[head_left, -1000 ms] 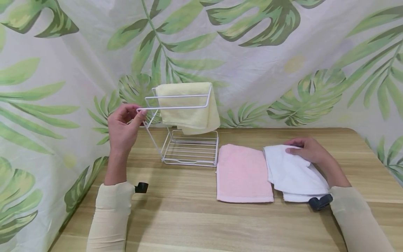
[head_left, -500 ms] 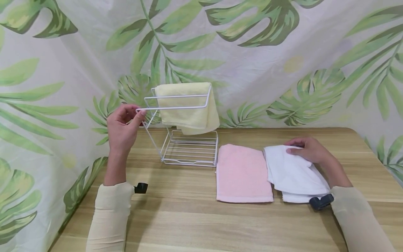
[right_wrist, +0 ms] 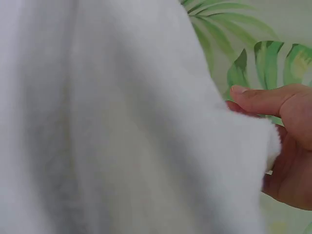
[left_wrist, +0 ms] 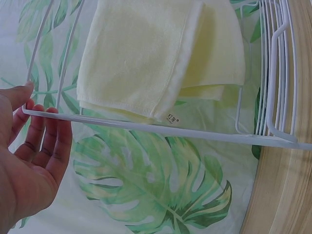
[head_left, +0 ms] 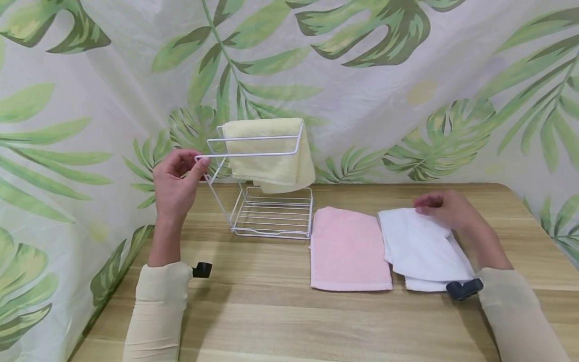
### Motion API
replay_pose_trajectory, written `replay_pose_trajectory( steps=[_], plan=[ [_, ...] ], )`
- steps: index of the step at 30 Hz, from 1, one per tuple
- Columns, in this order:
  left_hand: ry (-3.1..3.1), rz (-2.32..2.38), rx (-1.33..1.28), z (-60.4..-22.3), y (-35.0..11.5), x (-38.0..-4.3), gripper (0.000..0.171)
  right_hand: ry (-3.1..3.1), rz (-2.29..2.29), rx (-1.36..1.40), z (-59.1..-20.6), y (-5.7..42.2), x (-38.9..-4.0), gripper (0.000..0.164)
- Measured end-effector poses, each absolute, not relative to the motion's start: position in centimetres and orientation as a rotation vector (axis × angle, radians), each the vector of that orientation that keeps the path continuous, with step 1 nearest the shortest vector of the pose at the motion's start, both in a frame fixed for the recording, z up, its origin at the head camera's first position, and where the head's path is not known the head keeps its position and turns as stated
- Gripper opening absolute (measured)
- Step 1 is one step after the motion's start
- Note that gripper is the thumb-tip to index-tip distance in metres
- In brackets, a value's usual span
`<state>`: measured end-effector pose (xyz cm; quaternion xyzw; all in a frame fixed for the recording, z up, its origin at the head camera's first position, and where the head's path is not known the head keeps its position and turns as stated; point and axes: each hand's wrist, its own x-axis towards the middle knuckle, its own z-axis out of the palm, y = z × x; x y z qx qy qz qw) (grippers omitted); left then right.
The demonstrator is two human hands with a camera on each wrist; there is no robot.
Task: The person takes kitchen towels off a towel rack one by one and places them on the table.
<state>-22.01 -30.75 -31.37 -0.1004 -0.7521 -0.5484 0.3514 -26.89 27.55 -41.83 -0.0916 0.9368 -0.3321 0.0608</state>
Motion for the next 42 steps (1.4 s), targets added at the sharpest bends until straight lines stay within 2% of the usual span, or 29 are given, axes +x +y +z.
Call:
replay_pose_trajectory(
  steps=[8,18,28,42],
  plan=[
    [-1.946,-1.418,-0.255,-31.3,-30.8,-22.0,0.022,2.933,-1.013,-0.505,-39.7,26.6,-26.2,0.029],
    [-1.943,-1.437,-0.238,-31.5,-30.8,-22.0,0.023,2.97,-1.024,-0.61,-36.4,23.6,-25.1,0.033],
    [-1.941,-1.44,-0.247,-31.5,-30.8,-22.2,0.02,2.959,-1.163,-0.758,-34.0,20.2,-25.7,0.028],
    [-1.921,-1.452,-0.262,-31.3,-30.7,-22.1,0.021,2.953,-1.286,-0.725,-30.7,16.5,-26.6,0.031]
  ],
)
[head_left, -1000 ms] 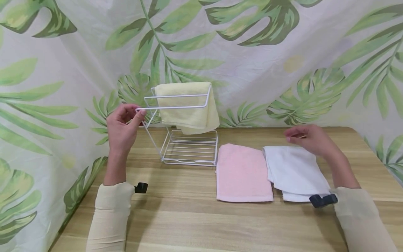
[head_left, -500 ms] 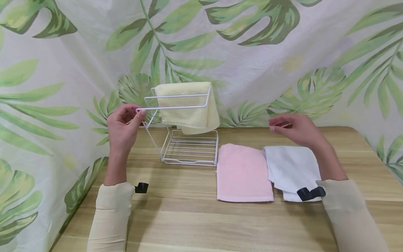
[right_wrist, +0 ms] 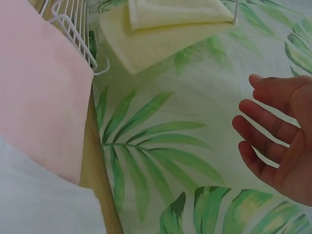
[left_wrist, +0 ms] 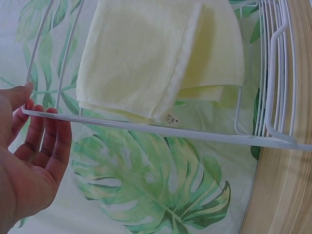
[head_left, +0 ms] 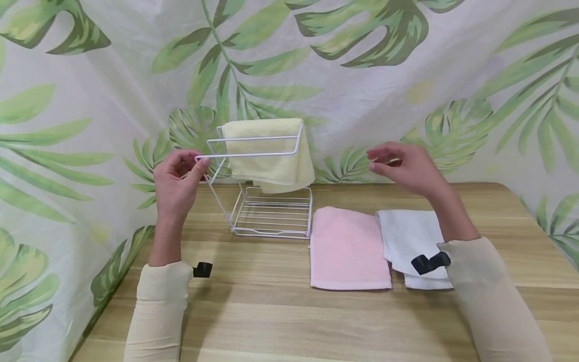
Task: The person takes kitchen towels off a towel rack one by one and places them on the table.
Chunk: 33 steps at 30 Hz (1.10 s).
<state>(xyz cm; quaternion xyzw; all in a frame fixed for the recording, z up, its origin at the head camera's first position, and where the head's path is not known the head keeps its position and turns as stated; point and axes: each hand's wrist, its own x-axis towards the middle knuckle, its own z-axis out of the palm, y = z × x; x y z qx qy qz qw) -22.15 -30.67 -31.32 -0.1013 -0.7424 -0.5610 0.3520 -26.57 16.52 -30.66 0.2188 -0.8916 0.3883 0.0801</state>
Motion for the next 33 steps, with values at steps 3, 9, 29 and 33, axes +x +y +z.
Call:
replay_pose_trajectory(
  steps=[3,9,29,33],
  plan=[
    [-1.919,-1.462,-0.26,-31.3,-30.6,-22.1,0.022,-2.647,1.184,0.657,-30.0,15.8,-26.8,0.034],
    [-1.917,-1.469,-0.254,-31.3,-30.7,-22.1,0.02,-2.578,1.241,0.679,-28.9,14.1,-27.5,0.035],
    [-1.93,-1.446,-0.255,-31.4,-30.8,-22.2,0.023,-2.458,1.331,0.78,-27.0,9.8,-29.5,0.042],
    [-1.929,-1.447,-0.257,-31.4,-30.7,-22.2,0.023,-2.431,1.35,0.807,-26.7,8.8,-29.8,0.042]
  ],
)
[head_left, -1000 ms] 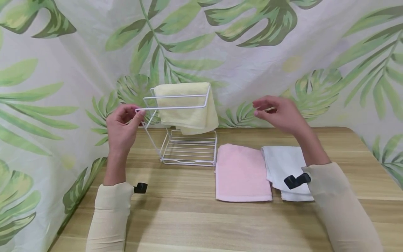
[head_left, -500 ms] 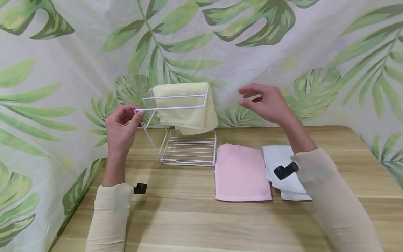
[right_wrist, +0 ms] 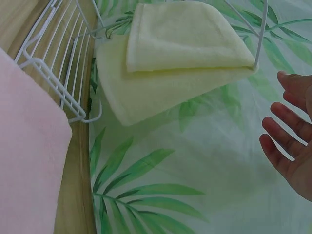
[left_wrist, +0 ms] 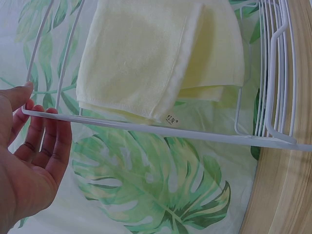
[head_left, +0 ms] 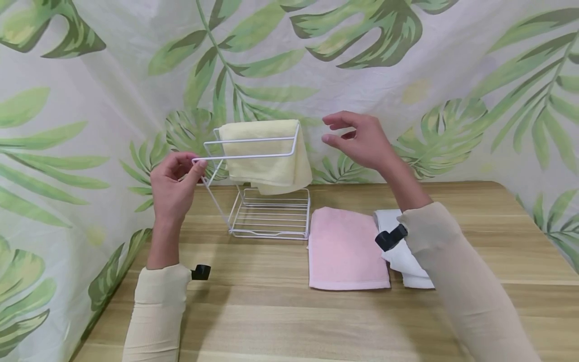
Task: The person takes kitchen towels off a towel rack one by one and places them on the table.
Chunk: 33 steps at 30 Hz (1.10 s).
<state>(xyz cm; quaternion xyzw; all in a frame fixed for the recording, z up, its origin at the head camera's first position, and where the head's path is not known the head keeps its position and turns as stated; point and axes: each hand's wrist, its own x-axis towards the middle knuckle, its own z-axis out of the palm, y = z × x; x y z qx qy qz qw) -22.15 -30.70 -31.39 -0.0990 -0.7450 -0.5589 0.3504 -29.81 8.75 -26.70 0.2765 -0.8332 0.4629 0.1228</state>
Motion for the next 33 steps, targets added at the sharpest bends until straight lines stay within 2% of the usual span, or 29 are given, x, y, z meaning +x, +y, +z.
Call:
replay_pose_trajectory(
  steps=[33],
  plan=[
    [-1.94,-1.437,-0.254,-31.4,-30.7,-22.2,0.021,-2.481,1.254,0.927,-24.0,1.5,-32.1,0.049]
  ],
)
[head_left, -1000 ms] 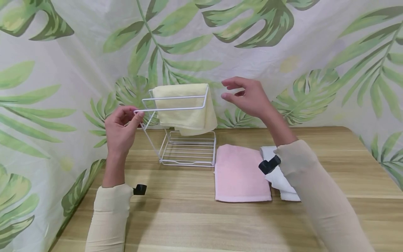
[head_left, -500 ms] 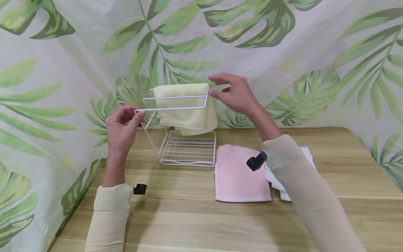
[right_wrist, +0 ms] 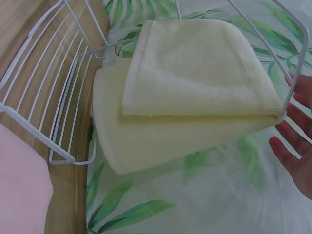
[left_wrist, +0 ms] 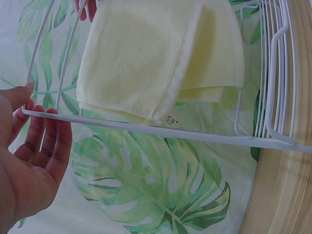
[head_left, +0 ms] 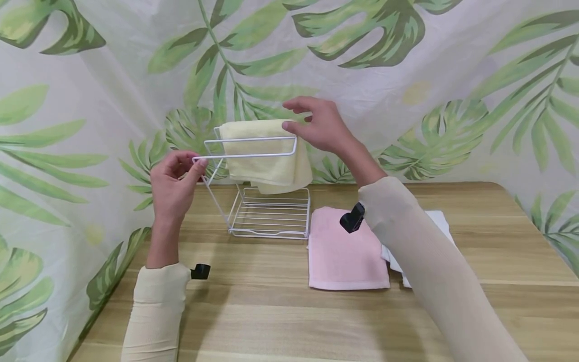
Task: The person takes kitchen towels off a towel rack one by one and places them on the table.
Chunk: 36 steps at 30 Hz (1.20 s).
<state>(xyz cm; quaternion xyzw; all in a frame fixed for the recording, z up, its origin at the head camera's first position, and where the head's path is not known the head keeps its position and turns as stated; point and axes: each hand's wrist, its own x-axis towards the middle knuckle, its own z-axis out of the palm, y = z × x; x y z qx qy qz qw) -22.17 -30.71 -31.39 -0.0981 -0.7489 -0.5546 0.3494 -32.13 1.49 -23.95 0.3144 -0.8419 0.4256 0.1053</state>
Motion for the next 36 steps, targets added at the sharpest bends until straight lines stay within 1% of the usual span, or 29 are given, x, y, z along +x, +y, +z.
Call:
replay_pose_trajectory(
  steps=[10,28,36],
  plan=[
    [-1.945,-1.434,-0.281,-31.4,-30.8,-22.2,0.022,-2.527,1.22,0.985,-23.8,0.2,-33.1,0.05],
    [-1.928,-1.444,-0.282,-31.4,-30.8,-22.3,0.022,-2.608,1.23,1.121,-22.4,-2.3,-35.1,0.052],
    [-1.932,-1.448,-0.285,-31.5,-30.8,-22.3,0.023,-2.726,1.151,1.154,-22.4,-2.8,-35.6,0.053]
  ],
)
